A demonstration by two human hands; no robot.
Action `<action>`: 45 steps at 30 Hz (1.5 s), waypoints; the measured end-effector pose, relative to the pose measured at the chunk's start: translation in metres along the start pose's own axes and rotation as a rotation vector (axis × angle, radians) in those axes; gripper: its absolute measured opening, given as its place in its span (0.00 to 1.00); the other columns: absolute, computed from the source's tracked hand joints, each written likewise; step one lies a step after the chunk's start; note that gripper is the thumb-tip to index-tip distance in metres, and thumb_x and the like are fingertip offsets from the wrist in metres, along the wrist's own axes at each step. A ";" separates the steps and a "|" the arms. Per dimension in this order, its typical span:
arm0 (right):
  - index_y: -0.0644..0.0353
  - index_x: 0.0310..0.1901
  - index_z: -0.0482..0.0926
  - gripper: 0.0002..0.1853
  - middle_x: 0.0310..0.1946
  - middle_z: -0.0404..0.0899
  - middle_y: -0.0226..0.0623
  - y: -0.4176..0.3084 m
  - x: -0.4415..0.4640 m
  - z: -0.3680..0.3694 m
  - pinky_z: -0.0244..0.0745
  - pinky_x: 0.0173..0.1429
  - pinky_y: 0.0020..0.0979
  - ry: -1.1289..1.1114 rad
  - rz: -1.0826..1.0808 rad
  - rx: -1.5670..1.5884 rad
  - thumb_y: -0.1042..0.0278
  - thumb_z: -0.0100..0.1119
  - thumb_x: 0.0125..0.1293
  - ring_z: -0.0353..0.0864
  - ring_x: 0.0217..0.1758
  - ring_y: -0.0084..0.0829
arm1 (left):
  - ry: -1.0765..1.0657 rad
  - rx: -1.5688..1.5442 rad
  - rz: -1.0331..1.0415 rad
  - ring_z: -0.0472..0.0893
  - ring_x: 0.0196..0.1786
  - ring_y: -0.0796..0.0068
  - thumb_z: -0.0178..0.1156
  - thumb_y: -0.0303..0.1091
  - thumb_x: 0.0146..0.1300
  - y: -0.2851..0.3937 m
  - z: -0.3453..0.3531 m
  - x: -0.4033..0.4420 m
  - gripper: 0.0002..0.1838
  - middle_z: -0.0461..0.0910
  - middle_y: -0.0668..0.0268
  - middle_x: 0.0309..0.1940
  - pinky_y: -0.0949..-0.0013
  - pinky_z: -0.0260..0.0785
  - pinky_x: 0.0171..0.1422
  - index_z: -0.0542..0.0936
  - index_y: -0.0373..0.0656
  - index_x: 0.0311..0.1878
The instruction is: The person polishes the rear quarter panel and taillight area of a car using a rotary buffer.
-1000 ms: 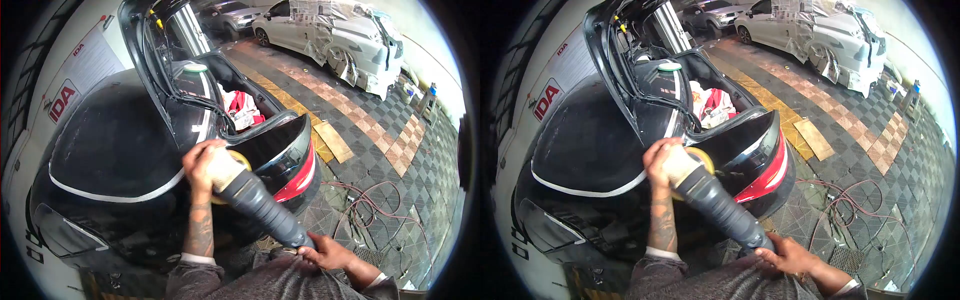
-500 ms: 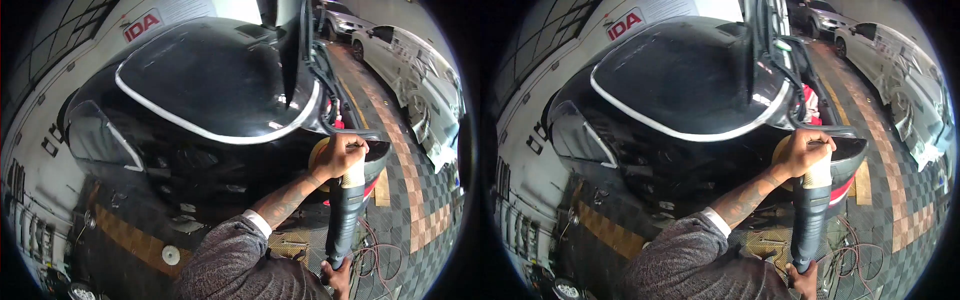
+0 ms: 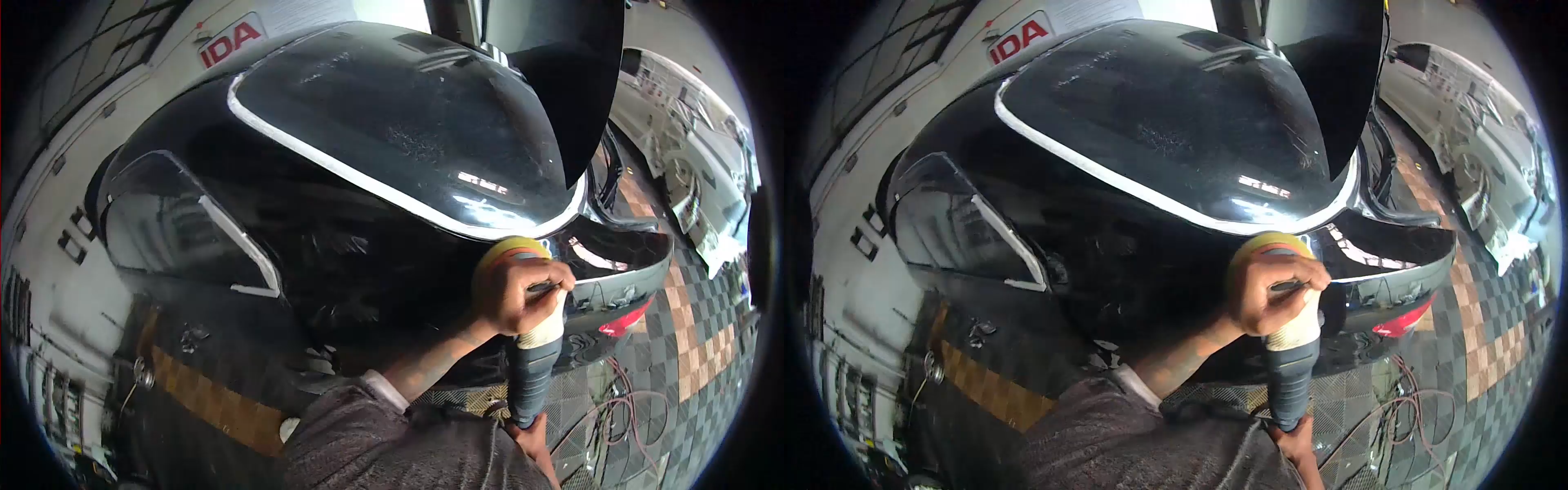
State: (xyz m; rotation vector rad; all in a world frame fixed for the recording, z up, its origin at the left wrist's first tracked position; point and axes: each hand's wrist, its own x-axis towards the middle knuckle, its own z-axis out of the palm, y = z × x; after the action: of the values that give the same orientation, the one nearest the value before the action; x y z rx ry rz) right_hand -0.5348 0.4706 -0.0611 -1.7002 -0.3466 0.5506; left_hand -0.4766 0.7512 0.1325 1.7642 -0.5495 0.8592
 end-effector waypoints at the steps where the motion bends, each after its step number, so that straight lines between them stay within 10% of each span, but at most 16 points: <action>1: 0.68 0.43 0.87 0.17 0.39 0.90 0.40 0.018 -0.001 0.010 0.81 0.49 0.36 -0.032 0.043 -0.057 0.70 0.74 0.51 0.88 0.42 0.31 | -0.004 0.015 0.016 0.89 0.49 0.60 0.62 0.23 0.60 0.007 -0.012 -0.008 0.09 0.90 0.53 0.43 0.62 0.78 0.60 0.86 0.33 0.42; 14: 0.61 0.63 0.80 0.37 0.46 0.89 0.53 0.053 -0.031 0.101 0.82 0.59 0.44 -0.214 -0.048 -0.273 0.61 0.78 0.47 0.89 0.52 0.53 | 0.092 0.069 0.046 0.91 0.40 0.54 0.56 0.23 0.57 0.055 -0.114 -0.105 0.11 0.88 0.45 0.36 0.53 0.84 0.51 0.82 0.30 0.42; 22: 0.69 0.54 0.85 0.34 0.50 0.90 0.52 0.059 -0.049 0.080 0.82 0.60 0.39 0.055 0.253 -0.262 0.54 0.81 0.48 0.91 0.55 0.40 | -0.032 -0.130 -0.006 0.90 0.49 0.55 0.59 0.25 0.61 0.018 -0.047 -0.064 0.12 0.89 0.49 0.44 0.59 0.82 0.58 0.86 0.30 0.45; 27: 0.65 0.50 0.86 0.20 0.45 0.90 0.37 0.017 -0.052 0.088 0.81 0.53 0.33 0.145 0.157 0.131 0.66 0.78 0.58 0.88 0.46 0.29 | -0.221 -0.236 -0.120 0.89 0.46 0.64 0.66 0.28 0.61 0.005 0.008 -0.026 0.22 0.89 0.55 0.46 0.63 0.81 0.53 0.83 0.34 0.60; 33: 0.66 0.50 0.86 0.23 0.46 0.89 0.42 0.103 -0.069 0.136 0.81 0.53 0.40 0.439 0.202 0.234 0.65 0.78 0.53 0.88 0.50 0.34 | -0.315 -0.133 -0.137 0.90 0.49 0.58 0.69 0.31 0.60 0.008 -0.023 -0.068 0.17 0.89 0.52 0.47 0.63 0.81 0.56 0.86 0.33 0.51; 45: 0.61 0.48 0.86 0.26 0.42 0.89 0.52 0.046 -0.049 0.162 0.82 0.52 0.45 -0.086 -0.026 -0.344 0.55 0.74 0.48 0.89 0.46 0.55 | 0.036 0.026 -0.028 0.90 0.43 0.52 0.57 0.27 0.56 0.074 -0.147 -0.164 0.17 0.88 0.46 0.39 0.56 0.84 0.54 0.85 0.26 0.46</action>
State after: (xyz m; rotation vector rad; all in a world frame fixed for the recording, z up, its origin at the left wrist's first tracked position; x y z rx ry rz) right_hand -0.6664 0.5707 -0.1189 -2.0019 -0.5491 0.5698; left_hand -0.6767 0.8570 0.0796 1.7725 -0.4912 0.8809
